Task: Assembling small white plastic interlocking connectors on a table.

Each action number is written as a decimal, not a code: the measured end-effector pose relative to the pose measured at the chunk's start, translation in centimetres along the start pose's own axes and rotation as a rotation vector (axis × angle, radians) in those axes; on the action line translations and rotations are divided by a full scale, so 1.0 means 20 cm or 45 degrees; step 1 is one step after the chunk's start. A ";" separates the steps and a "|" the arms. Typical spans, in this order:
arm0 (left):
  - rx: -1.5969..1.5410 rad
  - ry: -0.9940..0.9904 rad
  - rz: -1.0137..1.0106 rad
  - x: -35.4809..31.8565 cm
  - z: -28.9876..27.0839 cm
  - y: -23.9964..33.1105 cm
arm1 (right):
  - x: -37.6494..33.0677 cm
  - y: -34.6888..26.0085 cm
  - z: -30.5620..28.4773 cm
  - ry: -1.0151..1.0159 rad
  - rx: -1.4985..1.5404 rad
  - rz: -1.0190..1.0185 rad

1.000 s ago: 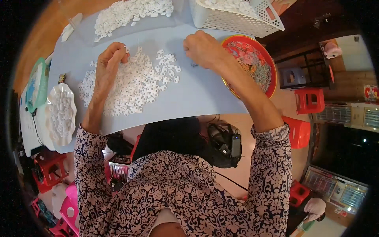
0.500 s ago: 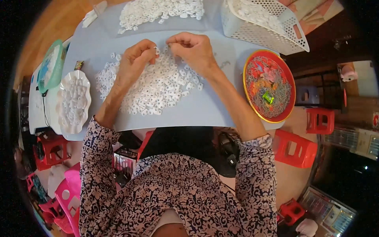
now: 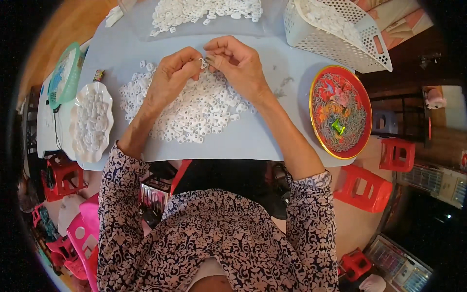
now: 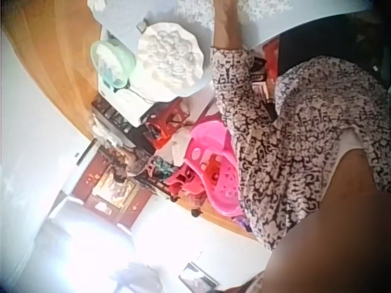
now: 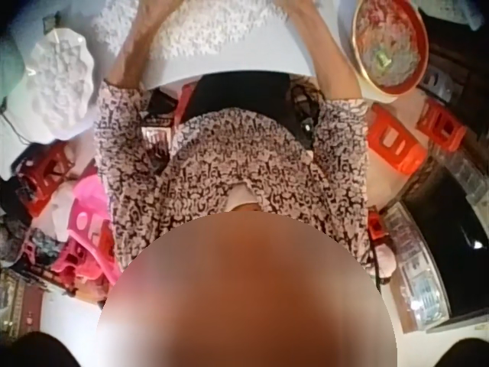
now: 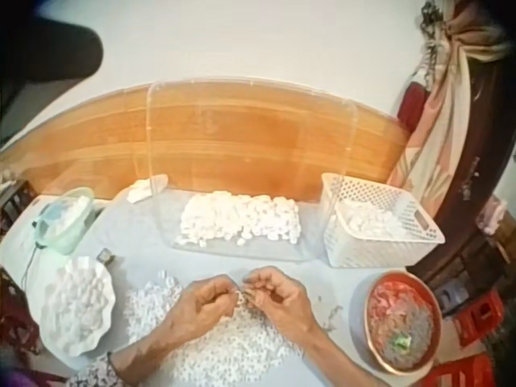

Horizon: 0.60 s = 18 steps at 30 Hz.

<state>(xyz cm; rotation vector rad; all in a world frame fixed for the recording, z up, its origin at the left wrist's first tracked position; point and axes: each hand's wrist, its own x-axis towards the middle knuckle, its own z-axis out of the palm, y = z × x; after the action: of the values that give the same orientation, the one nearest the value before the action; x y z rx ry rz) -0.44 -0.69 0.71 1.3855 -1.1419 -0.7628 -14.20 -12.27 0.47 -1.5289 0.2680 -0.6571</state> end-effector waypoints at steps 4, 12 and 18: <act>0.030 0.000 0.008 0.00 0.00 0.01 | 0.00 0.00 0.01 0.041 -0.020 0.011; 0.039 -0.019 -0.007 -0.01 0.00 0.02 | -0.01 -0.01 0.02 0.073 -0.056 -0.001; 0.049 -0.017 -0.014 -0.02 0.02 0.02 | -0.01 -0.02 0.00 0.037 -0.174 -0.045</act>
<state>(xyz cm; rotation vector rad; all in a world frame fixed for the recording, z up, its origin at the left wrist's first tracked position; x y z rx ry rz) -1.06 -0.39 0.86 1.4218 -1.1656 -0.7621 -14.46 -12.00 0.79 -1.6588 0.3140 -0.7007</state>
